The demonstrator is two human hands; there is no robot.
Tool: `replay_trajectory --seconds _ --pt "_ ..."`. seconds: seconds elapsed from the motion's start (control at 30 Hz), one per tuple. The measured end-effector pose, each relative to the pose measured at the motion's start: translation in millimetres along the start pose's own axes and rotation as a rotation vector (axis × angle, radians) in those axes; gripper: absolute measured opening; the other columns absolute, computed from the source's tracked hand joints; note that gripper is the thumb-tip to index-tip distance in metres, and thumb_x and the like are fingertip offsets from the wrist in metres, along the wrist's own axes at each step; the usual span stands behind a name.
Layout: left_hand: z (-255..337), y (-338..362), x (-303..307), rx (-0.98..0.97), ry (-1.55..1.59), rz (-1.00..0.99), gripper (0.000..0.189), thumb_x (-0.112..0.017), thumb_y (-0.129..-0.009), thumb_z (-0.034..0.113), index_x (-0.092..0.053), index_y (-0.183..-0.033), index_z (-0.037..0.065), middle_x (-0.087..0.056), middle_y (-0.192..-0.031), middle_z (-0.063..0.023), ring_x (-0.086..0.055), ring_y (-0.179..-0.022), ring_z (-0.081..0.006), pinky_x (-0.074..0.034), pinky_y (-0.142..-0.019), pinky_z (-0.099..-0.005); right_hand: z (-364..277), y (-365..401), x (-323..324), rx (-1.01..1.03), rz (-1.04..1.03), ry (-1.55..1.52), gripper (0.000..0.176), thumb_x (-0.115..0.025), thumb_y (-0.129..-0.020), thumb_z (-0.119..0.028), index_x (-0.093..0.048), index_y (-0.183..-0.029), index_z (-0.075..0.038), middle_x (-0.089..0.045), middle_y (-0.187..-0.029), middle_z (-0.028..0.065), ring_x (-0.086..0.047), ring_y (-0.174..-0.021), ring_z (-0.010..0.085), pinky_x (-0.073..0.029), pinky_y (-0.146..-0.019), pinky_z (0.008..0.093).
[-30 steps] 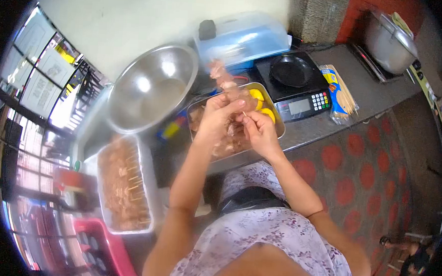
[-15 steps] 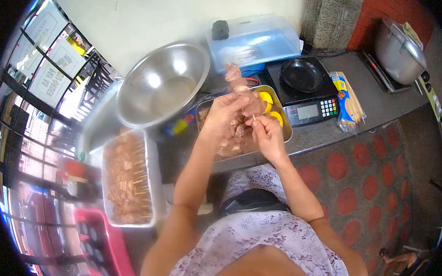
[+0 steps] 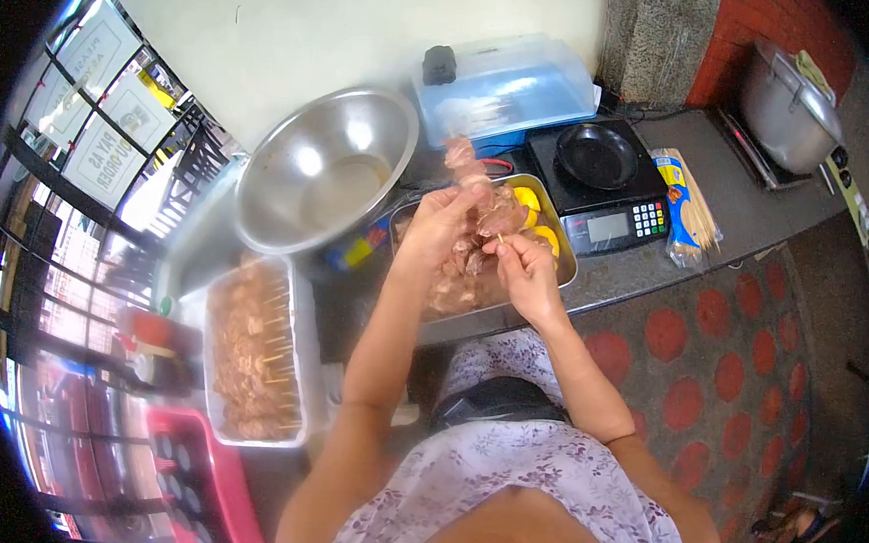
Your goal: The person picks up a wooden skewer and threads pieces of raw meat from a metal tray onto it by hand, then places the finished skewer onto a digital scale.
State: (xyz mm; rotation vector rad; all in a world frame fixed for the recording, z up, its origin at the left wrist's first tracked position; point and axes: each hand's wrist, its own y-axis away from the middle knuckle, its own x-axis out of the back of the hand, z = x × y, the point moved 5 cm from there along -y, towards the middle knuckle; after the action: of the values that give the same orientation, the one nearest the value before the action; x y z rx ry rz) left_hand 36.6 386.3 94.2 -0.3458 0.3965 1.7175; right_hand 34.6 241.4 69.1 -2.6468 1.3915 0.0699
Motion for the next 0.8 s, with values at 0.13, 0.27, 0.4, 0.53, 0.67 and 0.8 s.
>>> replay_trajectory --seconds 0.13,0.27,0.4,0.53,0.67,0.8 --pt "5.5 3.4 -3.5 -0.037 -0.05 0.025 0.018 -0.059 -0.09 0.016 -0.058 -0.1 0.002 -0.062 -0.093 -0.0075 -0.06 -0.084 -0.0163 -0.05 -0.074 -0.0297 1.2 -0.2 -0.9 0.032 -0.011 0.025 0.02 -0.048 -0.094 -0.01 -0.065 -0.088 -0.001 -0.056 -0.073 -0.0031 -0.044 -0.06 0.004 -0.035 -0.053 0.0207" --pt "3.1 -3.7 2.9 -0.091 0.033 0.122 0.015 -0.065 -0.086 0.014 -0.064 -0.092 0.0 -0.065 -0.081 -0.0058 -0.061 -0.068 -0.0127 -0.049 -0.06 -0.0261 -0.2 0.3 -2.5 0.094 -0.015 0.017 0.02 -0.048 -0.094 -0.01 -0.065 -0.088 -0.002 -0.054 -0.071 -0.0039 -0.042 -0.06 0.0036 -0.034 -0.052 0.0204" --pt "2.5 -8.9 3.3 -0.133 0.087 0.133 0.015 -0.064 -0.087 0.015 -0.064 -0.089 0.0 -0.063 -0.078 -0.0053 -0.06 -0.066 -0.013 -0.048 -0.059 -0.0263 0.0 -2.1 -0.7 0.035 -0.023 -0.007 0.019 -0.048 -0.093 -0.009 -0.065 -0.088 -0.001 -0.055 -0.071 -0.0026 -0.044 -0.061 0.0048 -0.036 -0.054 0.0219" --pt "14.0 -0.1 -5.4 -0.044 0.053 0.157 0.019 -0.062 -0.089 0.02 -0.063 -0.085 0.001 -0.063 -0.077 -0.0057 -0.06 -0.065 -0.0128 -0.047 -0.058 -0.0262 5.9 -3.6 -0.3 0.0 -0.015 -0.008 0.019 -0.049 -0.093 -0.011 -0.065 -0.088 -0.002 -0.055 -0.072 -0.0026 -0.044 -0.062 0.0048 -0.037 -0.055 0.0221" --pt "11.3 -6.7 3.2 -0.144 -0.036 0.153 0.023 -0.062 -0.089 0.023 -0.064 -0.081 0.002 -0.063 -0.075 -0.0066 -0.059 -0.065 -0.0128 -0.047 -0.058 -0.0262 3.4 -1.4 -6.2 0.051 -0.027 0.018 0.021 -0.049 -0.094 -0.013 -0.065 -0.088 -0.002 -0.055 -0.071 -0.003 -0.044 -0.061 0.0045 -0.036 -0.054 0.0219" --pt "14.7 -3.7 1.2 -0.11 -0.018 0.157 0.024 -0.059 -0.09 0.023 -0.061 -0.09 -0.001 -0.059 -0.077 -0.0061 -0.058 -0.071 -0.0161 -0.048 -0.061 -0.0296 -0.9 -1.0 -6.4 0.055 -0.029 0.04 0.022 -0.048 -0.094 -0.014 -0.065 -0.087 -0.002 -0.057 -0.072 -0.001 -0.046 -0.063 0.0059 -0.038 -0.056 0.0232"
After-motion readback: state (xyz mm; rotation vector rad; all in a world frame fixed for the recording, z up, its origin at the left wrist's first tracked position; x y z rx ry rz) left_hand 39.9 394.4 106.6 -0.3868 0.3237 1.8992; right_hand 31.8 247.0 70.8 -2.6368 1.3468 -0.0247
